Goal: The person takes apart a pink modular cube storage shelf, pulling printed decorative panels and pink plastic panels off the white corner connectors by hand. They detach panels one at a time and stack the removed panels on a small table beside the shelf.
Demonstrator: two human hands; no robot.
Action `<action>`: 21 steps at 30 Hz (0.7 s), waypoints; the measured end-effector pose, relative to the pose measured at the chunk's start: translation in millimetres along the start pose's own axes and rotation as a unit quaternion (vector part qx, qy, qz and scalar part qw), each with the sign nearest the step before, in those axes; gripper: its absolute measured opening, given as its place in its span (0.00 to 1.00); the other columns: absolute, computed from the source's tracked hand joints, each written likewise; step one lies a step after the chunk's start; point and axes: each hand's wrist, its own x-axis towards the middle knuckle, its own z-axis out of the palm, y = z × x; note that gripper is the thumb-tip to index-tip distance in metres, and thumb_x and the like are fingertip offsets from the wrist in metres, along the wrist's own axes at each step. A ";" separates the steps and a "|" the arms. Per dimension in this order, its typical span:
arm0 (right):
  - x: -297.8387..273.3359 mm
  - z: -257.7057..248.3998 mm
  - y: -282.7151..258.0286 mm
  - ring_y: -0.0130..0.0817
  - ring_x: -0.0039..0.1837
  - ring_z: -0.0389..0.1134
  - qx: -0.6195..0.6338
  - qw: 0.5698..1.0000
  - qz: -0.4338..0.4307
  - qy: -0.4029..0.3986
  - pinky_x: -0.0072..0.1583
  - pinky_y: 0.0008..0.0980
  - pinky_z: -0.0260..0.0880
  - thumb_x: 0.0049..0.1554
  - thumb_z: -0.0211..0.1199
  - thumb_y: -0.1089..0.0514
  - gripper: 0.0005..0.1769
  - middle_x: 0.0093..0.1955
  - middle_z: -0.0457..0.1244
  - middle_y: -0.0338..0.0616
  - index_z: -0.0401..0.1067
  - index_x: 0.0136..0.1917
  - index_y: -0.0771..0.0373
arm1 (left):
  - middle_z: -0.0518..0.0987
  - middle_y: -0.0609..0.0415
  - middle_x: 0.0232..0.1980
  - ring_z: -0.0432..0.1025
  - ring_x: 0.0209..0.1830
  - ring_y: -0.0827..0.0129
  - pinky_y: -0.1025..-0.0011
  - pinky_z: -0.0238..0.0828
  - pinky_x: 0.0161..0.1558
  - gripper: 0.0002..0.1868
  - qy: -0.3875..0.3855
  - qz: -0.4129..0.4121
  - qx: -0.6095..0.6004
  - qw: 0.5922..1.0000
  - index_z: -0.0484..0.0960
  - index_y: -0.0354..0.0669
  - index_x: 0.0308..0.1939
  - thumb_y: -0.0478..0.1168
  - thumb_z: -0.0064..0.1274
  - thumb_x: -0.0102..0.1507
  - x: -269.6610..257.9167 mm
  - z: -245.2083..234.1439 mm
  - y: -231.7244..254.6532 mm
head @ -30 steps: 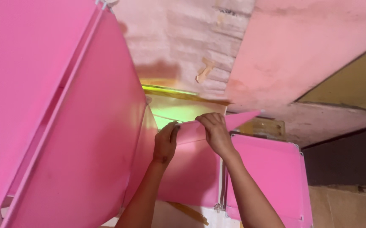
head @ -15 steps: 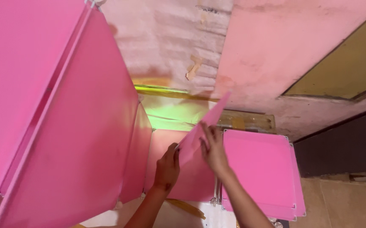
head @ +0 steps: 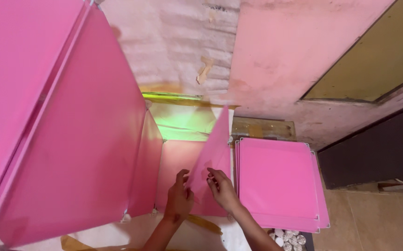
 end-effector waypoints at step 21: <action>-2.6 -184.4 85.2 0.42 0.57 0.74 0.578 0.758 0.239 0.184 0.58 0.31 0.74 0.64 0.33 0.27 0.49 0.63 0.67 0.60 0.61 0.71 0.74 | 0.71 0.53 0.72 0.71 0.64 0.53 0.47 0.62 0.65 0.34 -0.123 0.269 0.362 0.884 0.67 0.57 0.74 0.34 0.43 0.61 -2.5 21.5 17.4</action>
